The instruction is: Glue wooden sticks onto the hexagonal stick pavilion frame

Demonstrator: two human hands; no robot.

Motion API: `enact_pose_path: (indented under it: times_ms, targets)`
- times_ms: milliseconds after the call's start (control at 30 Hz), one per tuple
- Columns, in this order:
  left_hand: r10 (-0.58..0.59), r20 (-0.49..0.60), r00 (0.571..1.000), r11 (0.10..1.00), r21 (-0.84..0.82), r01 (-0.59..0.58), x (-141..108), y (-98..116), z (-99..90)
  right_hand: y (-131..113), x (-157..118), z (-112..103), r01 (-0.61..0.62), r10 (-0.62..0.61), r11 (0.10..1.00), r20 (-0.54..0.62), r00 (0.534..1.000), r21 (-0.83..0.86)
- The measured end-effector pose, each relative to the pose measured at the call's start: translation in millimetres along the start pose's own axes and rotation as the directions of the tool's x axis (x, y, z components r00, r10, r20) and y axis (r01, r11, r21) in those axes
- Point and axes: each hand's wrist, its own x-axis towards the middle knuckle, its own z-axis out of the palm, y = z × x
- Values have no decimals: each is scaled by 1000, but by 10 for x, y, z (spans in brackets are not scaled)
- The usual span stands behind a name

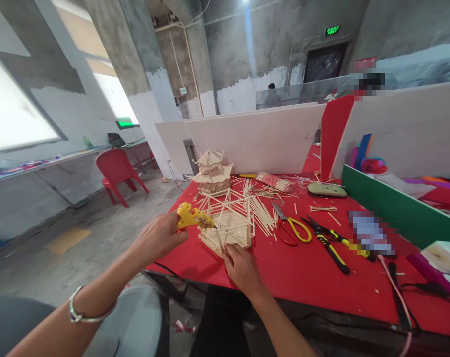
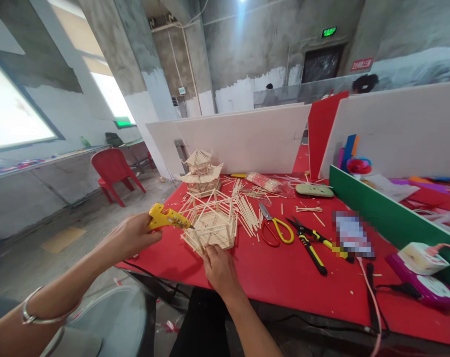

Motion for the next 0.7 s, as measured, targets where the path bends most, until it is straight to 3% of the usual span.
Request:
enact_pose_path:
  times_ms: [200,700]
  targets:
    - [72,3,997,996,50,-72,11,30,-38,2,-1,2,4,-4,1000,3,1000,-7]
    - [112,18,994,991,75,-113,-28,135,-161,-19,0,-16,-14,14,1000,24,1000,-8]
